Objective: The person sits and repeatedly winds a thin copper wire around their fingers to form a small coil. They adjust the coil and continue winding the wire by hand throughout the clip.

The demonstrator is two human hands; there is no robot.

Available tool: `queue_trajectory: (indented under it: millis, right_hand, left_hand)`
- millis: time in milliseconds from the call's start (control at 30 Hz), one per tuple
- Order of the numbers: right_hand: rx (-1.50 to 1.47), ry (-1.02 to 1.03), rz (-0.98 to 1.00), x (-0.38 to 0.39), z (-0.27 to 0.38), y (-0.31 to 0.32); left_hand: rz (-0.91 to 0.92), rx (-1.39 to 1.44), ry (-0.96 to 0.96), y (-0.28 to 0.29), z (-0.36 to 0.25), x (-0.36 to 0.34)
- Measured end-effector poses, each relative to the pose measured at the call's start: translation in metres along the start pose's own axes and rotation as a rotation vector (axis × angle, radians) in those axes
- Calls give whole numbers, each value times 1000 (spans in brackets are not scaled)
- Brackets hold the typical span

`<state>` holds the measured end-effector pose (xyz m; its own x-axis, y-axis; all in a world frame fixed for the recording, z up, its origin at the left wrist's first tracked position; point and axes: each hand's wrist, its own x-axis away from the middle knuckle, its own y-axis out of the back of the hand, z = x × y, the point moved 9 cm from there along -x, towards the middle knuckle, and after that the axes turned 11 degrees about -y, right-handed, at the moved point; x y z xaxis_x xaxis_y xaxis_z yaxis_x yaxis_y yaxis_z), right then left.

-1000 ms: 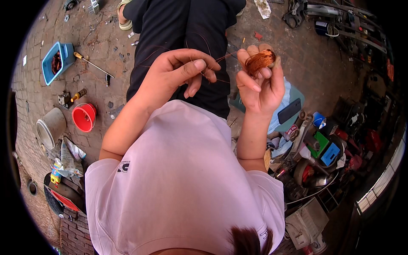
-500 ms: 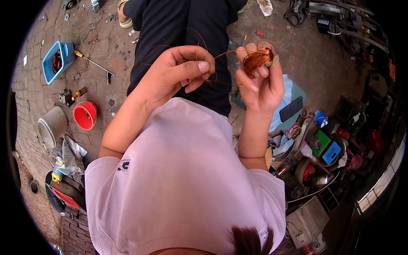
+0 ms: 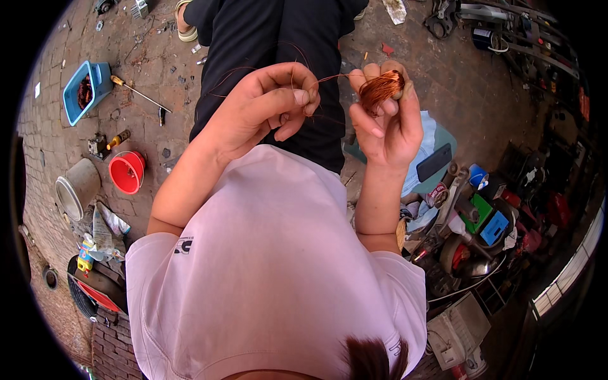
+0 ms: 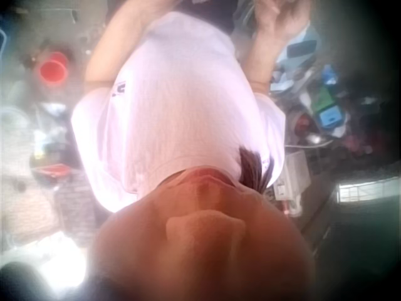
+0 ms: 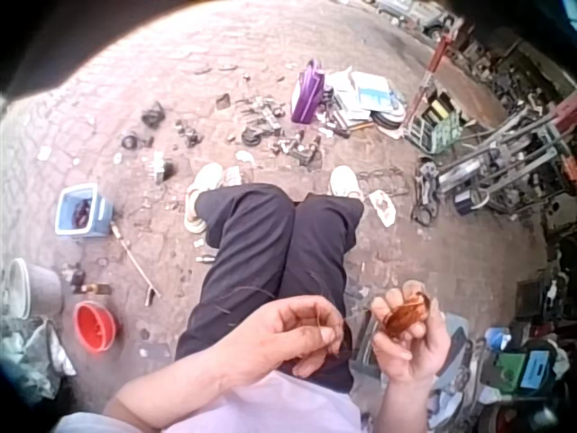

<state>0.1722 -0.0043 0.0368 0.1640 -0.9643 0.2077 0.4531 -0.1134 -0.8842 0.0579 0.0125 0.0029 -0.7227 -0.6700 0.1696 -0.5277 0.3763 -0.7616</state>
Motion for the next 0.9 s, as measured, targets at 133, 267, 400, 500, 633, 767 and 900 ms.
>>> queue_trajectory:
  millis: [133,267,400,500,633,767,900]
  right_hand:
    - [-12,-5,-4,-1,0,-1]
    - [-39,-13,73,-1,-1,1]
    - [-49,-17,113,-1,-1,2]
    - [-49,-15,93,-1,-1,3]
    - [-42,-21,54,-2,-3,2]
    - [-2,-36,-3,-1,-6,-1]
    - [31,-40,12,-2,-5,-1]
  left_hand:
    - [-12,-25,-4,1,0,0]
    - [-21,-17,-3,2,-1,0]
    - [-35,0,-2,2,0,0]
    - [-49,-19,4,2,-2,0]
    - [-84,-116,-32,6,-5,0]
    - [-94,-392,-198,11,-11,-2]
    - [-70,-268,-117,5,-9,2]
